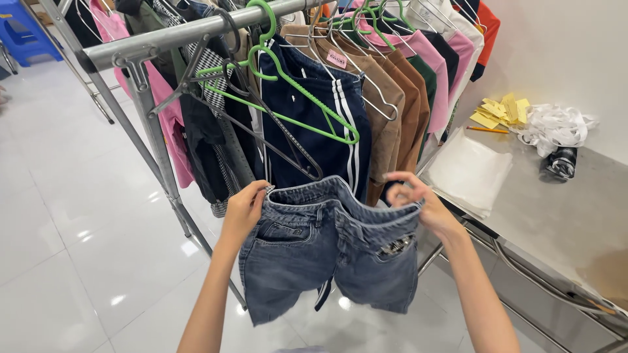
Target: The person unfolds a pair of navy blue shorts and places them on a hanger, then hangs them on a clothing rack. They repeat this process with a pair of denim shorts and a black-and-white checkered garment, organizing each item on the rack.
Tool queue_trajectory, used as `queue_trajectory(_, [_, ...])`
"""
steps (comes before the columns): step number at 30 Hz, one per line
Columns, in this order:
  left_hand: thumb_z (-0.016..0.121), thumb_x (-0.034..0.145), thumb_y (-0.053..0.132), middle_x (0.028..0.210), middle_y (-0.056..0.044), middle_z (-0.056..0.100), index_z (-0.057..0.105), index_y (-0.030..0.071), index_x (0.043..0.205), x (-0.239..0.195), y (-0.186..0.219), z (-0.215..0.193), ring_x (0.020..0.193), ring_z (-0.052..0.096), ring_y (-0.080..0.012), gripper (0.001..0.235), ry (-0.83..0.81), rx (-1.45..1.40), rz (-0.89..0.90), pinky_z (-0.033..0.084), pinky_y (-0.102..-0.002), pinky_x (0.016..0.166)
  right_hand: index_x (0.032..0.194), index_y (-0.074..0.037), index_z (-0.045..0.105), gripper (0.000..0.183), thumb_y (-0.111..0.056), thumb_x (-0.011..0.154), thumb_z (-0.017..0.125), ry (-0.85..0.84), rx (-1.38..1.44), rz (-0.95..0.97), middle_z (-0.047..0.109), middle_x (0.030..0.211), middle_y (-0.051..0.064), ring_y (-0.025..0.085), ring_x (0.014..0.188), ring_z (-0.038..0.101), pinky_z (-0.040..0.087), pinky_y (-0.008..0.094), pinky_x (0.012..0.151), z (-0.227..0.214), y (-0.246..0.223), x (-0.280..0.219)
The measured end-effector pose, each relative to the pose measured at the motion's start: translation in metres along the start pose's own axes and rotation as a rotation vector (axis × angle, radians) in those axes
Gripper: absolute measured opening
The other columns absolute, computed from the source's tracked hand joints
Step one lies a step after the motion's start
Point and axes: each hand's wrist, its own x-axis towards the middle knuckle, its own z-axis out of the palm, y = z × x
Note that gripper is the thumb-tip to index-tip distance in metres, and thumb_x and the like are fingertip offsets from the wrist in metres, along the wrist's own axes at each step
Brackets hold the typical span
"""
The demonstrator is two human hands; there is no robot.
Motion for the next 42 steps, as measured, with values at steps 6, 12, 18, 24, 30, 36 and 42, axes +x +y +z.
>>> queue_trajectory(6, [0.057, 0.098, -0.004, 0.07, -0.005, 0.074, 0.074, 0.014, 0.109, 0.016, 0.0, 0.012, 0.049, 0.058, -0.0178, 0.027, 0.046, -0.175, -0.016, 0.05, -0.028, 0.05, 0.159, -0.011, 0.027, 0.094, 0.01, 0.069, 0.035, 0.019, -0.161, -0.063, 0.058, 0.125, 0.02, 0.023, 0.087, 0.072, 0.056, 0.032, 0.079, 0.028, 0.0, 0.058])
queue_trajectory(12, [0.056, 0.099, -0.004, 0.049, -0.006, 0.058, 0.076, 0.015, 0.109, 0.029, -0.002, -0.004, 0.047, 0.032, -0.0084, 0.029, 0.009, -0.299, -0.148, 0.034, -0.024, 0.047, 0.157, -0.016, 0.031, 0.051, -0.015, 0.106, 0.037, 0.089, -0.241, 0.01, 0.07, 0.109, 0.013, 0.005, 0.068, 0.059, 0.042, 0.017, 0.065, 0.054, -0.005, 0.093])
queue_trajectory(18, [0.057, 0.093, -0.011, 0.079, -0.013, 0.077, 0.076, 0.013, 0.106, 0.053, -0.003, -0.008, 0.056, 0.04, -0.0071, 0.033, 0.034, -0.39, -0.291, 0.043, -0.028, 0.056, 0.092, -0.013, 0.056, 0.032, -0.037, 0.109, 0.045, 0.174, -0.297, 0.019, 0.074, 0.111, 0.013, 0.011, 0.08, 0.056, 0.037, 0.024, 0.073, 0.065, -0.005, 0.121])
queue_trajectory(24, [0.062, 0.089, -0.012, 0.076, -0.013, 0.076, 0.078, 0.012, 0.1, 0.064, 0.006, -0.01, 0.058, 0.045, -0.006, 0.032, 0.035, -0.433, -0.322, 0.045, -0.027, 0.056, 0.15, -0.021, 0.025, 0.071, -0.025, 0.091, 0.065, -0.12, -0.013, -0.088, 0.057, 0.136, 0.021, 0.024, 0.086, 0.076, 0.063, 0.037, 0.075, 0.05, 0.025, 0.124])
queue_trajectory(30, [0.058, 0.087, -0.015, 0.081, -0.012, 0.076, 0.075, 0.016, 0.117, 0.075, 0.016, -0.001, 0.055, 0.041, -0.0055, 0.046, -0.008, -0.55, -0.218, 0.044, -0.024, 0.056, 0.153, -0.014, 0.043, 0.088, -0.066, 0.083, 0.055, -0.295, -0.191, 0.073, 0.07, 0.117, 0.016, 0.018, 0.096, 0.069, 0.06, 0.032, 0.078, 0.112, -0.028, 0.124])
queue_trajectory(36, [0.057, 0.087, -0.017, 0.082, -0.011, 0.077, 0.076, 0.016, 0.121, 0.08, 0.001, 0.014, 0.05, 0.036, -0.0032, 0.05, -0.055, -0.539, -0.158, 0.039, -0.023, 0.05, 0.122, -0.009, 0.057, 0.067, -0.064, 0.084, 0.055, -0.329, -0.242, 0.001, 0.058, 0.126, 0.009, 0.021, 0.104, 0.063, 0.048, 0.042, 0.099, 0.112, -0.017, 0.126])
queue_trajectory(42, [0.062, 0.087, -0.013, 0.081, -0.005, 0.076, 0.081, 0.021, 0.11, 0.08, 0.017, 0.012, 0.056, 0.046, -0.0024, 0.045, -0.052, -0.495, -0.239, 0.044, -0.02, 0.055, 0.11, -0.008, 0.053, 0.032, -0.037, 0.107, 0.037, -0.096, -0.305, 0.055, 0.066, 0.127, 0.019, 0.025, 0.107, 0.07, 0.049, 0.051, 0.1, 0.111, -0.027, 0.115])
